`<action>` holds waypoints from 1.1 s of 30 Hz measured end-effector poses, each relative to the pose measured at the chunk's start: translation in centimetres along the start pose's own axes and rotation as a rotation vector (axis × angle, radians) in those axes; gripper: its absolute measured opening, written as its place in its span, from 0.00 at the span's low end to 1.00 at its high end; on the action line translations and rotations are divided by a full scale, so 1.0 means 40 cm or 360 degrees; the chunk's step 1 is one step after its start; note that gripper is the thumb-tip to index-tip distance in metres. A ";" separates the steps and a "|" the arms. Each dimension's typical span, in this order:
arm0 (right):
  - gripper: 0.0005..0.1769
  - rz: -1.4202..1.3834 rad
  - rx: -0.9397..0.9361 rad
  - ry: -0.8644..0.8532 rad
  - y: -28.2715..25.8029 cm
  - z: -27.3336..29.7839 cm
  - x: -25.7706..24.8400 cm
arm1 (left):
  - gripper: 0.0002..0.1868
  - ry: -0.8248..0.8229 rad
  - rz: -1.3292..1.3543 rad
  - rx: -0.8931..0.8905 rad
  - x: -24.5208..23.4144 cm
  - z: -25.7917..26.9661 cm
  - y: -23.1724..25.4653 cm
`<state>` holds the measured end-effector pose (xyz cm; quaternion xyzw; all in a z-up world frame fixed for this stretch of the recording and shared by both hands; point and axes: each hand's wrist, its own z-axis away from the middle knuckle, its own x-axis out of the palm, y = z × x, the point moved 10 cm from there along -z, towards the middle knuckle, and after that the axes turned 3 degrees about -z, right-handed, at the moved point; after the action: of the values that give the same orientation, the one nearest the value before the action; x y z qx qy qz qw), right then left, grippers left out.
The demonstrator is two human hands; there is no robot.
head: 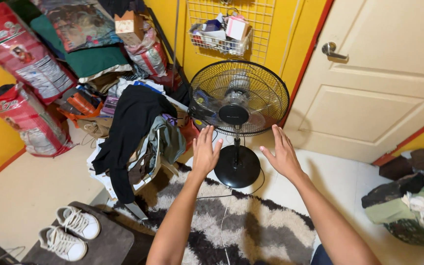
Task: The person disassembles a standing electric fan by hand. They remove the front grille, then the fan blade, and finally the rear grille, placing each component on a nearby white plastic chair.
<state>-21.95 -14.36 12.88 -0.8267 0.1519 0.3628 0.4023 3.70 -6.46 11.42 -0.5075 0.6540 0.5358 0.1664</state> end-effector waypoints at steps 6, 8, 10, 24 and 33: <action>0.37 -0.0171 0.0012 0.0127 0.006 0.002 -0.034 | 0.30 0.0199 0.0121 0.0123 -0.057 -0.029 -0.034; 0.36 -0.0236 0.0028 0.0203 0.015 -0.023 -0.056 | 0.26 0.0266 0.0210 0.0077 -0.083 -0.063 -0.058; 0.35 -0.0290 0.0014 0.0294 0.032 -0.053 -0.081 | 0.24 0.0327 0.0287 0.0015 -0.094 -0.101 -0.074; 0.20 -0.0284 -0.0451 0.0636 0.102 -0.379 -0.170 | 0.19 0.0797 0.0360 -0.0048 -0.165 -0.337 -0.049; 0.30 -0.0453 -0.0163 0.0244 0.197 -0.493 -0.077 | 0.25 0.0796 0.0307 -0.0044 -0.092 -0.521 -0.125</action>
<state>-18.94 -34.74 18.90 -0.8845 0.0449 0.2455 0.3943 16.28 -22.36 19.26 -0.5615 0.7128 0.4161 -0.0592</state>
